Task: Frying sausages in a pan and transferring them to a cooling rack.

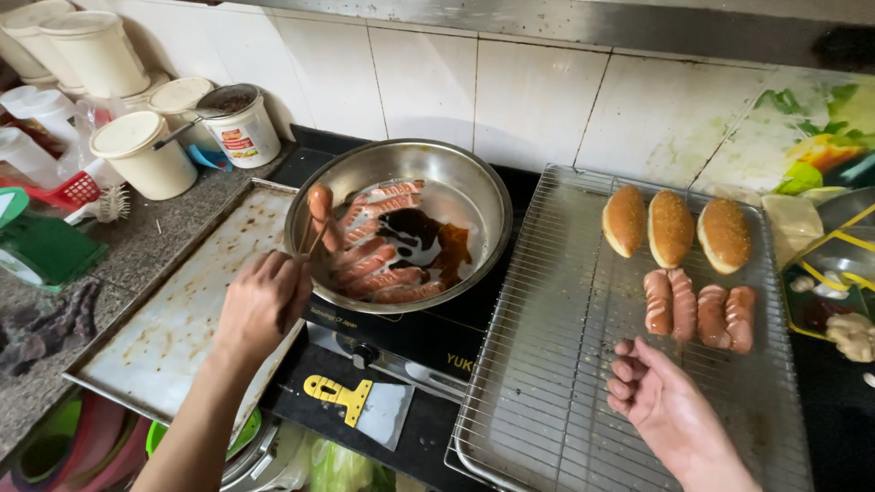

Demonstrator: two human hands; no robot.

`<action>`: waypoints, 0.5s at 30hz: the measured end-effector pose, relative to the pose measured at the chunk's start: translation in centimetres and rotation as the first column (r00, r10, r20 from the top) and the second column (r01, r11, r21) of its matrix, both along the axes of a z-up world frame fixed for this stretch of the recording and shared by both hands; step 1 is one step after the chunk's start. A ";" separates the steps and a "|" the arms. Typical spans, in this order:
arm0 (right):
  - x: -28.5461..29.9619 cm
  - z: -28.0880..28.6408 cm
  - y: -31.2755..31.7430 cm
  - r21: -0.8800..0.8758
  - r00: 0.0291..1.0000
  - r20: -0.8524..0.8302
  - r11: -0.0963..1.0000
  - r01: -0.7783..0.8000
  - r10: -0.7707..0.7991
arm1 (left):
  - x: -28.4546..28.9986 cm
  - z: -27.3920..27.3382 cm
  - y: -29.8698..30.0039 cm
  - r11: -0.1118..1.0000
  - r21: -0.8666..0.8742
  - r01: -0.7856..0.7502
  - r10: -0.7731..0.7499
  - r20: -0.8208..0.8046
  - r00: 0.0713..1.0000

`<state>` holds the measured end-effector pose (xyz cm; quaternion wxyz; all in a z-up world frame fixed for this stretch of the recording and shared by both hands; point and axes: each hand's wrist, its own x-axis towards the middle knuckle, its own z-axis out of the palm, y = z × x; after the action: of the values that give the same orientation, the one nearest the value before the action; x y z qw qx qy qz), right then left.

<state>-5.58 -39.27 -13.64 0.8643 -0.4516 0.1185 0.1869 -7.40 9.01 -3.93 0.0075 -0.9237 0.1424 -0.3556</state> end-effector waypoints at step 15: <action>-1.6 -0.9 -4.5 0.033 0.992 0.022 0.992 0.121 -0.122 | 1.1 9.0 -15.3 0.734 -0.463 0.498 -0.580 -0.044 0.814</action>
<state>-7.16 -43.75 -14.57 0.8824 -0.4322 0.1323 0.1302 -6.26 -6.32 5.09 -0.3135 -0.8490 0.3228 -0.2771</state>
